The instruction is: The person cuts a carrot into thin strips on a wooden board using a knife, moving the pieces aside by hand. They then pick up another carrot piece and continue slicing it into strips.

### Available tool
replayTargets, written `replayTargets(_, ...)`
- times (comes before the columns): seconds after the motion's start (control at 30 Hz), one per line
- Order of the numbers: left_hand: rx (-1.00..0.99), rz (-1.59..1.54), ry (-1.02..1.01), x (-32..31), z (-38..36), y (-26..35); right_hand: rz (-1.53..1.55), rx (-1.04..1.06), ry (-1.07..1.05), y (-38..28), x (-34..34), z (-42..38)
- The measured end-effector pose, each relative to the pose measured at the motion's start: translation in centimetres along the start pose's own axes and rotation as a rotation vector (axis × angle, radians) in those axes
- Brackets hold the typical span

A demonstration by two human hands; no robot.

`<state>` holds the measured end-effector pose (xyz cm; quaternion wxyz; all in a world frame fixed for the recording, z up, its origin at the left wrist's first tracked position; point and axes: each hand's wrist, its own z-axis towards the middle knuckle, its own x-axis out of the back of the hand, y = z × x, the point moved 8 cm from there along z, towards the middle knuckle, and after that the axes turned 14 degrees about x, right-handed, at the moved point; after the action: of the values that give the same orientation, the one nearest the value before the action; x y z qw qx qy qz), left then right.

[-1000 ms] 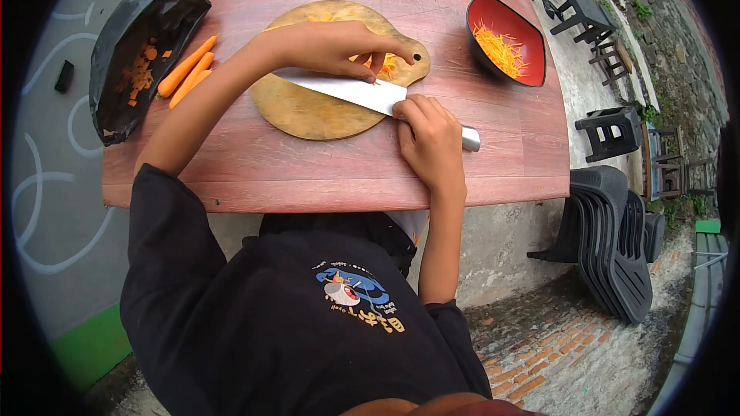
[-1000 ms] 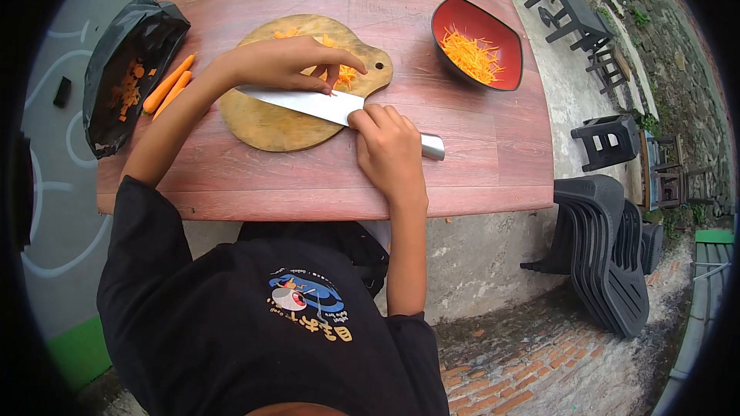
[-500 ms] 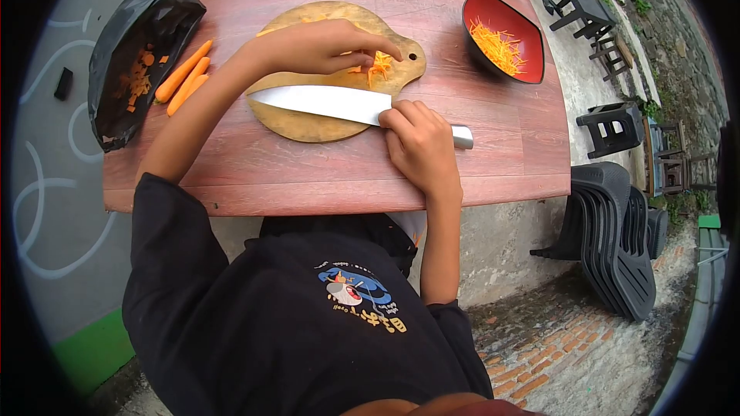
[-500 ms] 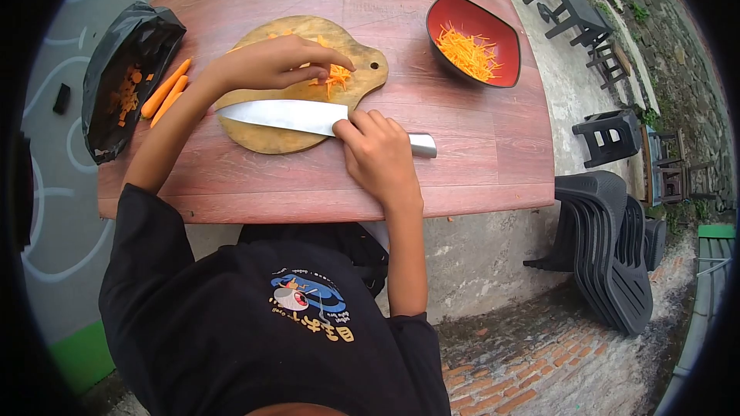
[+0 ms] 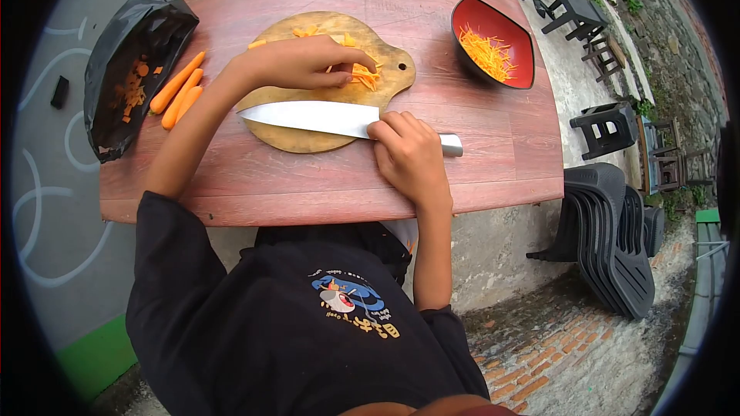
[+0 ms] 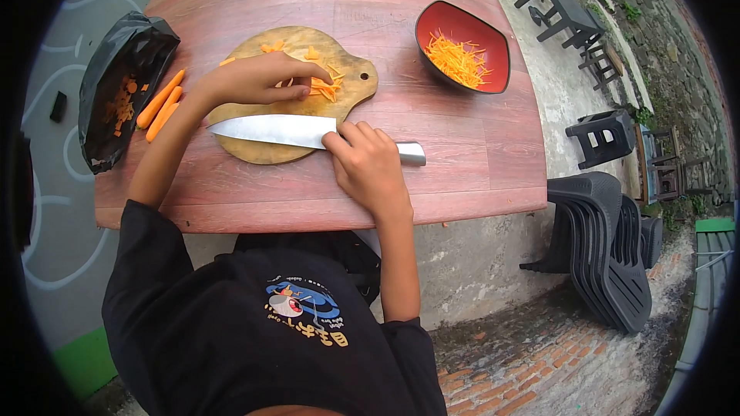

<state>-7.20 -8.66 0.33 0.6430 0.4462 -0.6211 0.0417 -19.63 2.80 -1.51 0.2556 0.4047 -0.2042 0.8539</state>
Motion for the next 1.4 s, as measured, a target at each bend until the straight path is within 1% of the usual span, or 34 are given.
replayTargets(0.07,0.044,0.019,0.025,0.1,-0.1,-0.2,0.007,-0.003,-0.001,0.0,-0.1,0.1)
replayTargets(0.13,0.049,0.205,0.089,-0.2,-0.3,-0.2,0.019,-0.01,0.005,0.1,-0.1,0.0)
replayTargets(0.17,0.06,0.193,0.098,-0.7,-0.1,-0.7,0.026,0.001,-0.007,-0.1,-0.2,0.0)
replayTargets(0.23,-0.21,0.002,0.295,0.2,-0.6,0.5,0.021,-0.019,-0.003,0.1,-0.2,0.0)
replayTargets(0.27,-0.206,-0.004,0.301,0.4,-0.9,0.6,0.024,-0.013,-0.01,0.0,-0.3,0.0)
replayTargets(0.33,-0.062,0.191,0.299,1.5,-1.0,0.3,0.017,-0.043,-0.017,0.2,-0.4,0.0)
replayTargets(0.37,-0.063,0.191,0.303,2.8,-1.4,0.9,0.014,-0.04,-0.018,0.2,-0.4,0.0)
replayTargets(0.43,0.004,0.188,0.168,4.0,-1.6,1.1,0.034,-0.055,0.004,0.3,-0.3,0.0)
replayTargets(0.47,-0.001,0.215,0.221,4.9,-1.5,0.6,0.035,-0.051,0.003,0.2,-0.3,0.0)
replayTargets(0.5,0.003,0.215,0.223,5.4,-0.8,-0.4,0.035,-0.055,0.002,0.3,-0.4,0.0)
replayTargets(0.57,0.089,0.169,0.25,6.5,0.5,-1.8,0.037,-0.055,0.004,0.1,-0.3,0.1)
replayTargets(0.6,0.105,0.236,0.271,6.6,0.7,-2.2,0.036,-0.064,-0.001,0.1,-0.2,0.1)
replayTargets(0.63,0.108,0.241,0.276,6.6,1.0,-2.4,0.034,-0.072,-0.005,0.1,-0.1,0.1)
replayTargets(0.7,0.041,0.197,0.212,5.1,2.1,-3.0,0.035,-0.072,0.0,0.1,0.0,0.2)
replayTargets(0.73,0.023,0.17,0.215,4.6,2.4,-3.0,0.036,-0.08,0.0,0.1,0.0,0.2)
replayTargets(0.77,0.022,0.174,0.217,4.3,2.8,-3.2,0.034,-0.077,0.003,0.1,0.0,0.2)
replayTargets(0.83,0.056,0.079,0.125,3.3,3.6,-3.9,0.032,-0.08,-0.007,0.1,0.0,0.3)
replayTargets(0.9,0.02,0.09,0.152,3.5,3.6,-4.2,0.029,-0.082,-0.005,0.1,0.0,0.2)
replayTargets(1.0,0.062,0.054,0.118,3.3,3.4,-4.4,0.031,-0.085,-0.002,0.1,0.0,0.2)
replayTargets(1.1,0.059,0.051,0.116,3.3,3.2,-4.6,0.029,-0.087,-0.001,0.1,0.0,0.3)
replayTargets(1.2,0.015,0.018,0.086,3.0,3.1,-4.5,0.026,-0.089,-0.003,0.1,0.0,0.2)
replayTargets(1.4,0.035,0.036,0.129,2.6,2.9,-3.7,0.039,-0.105,-0.003,0.2,0.0,0.2)
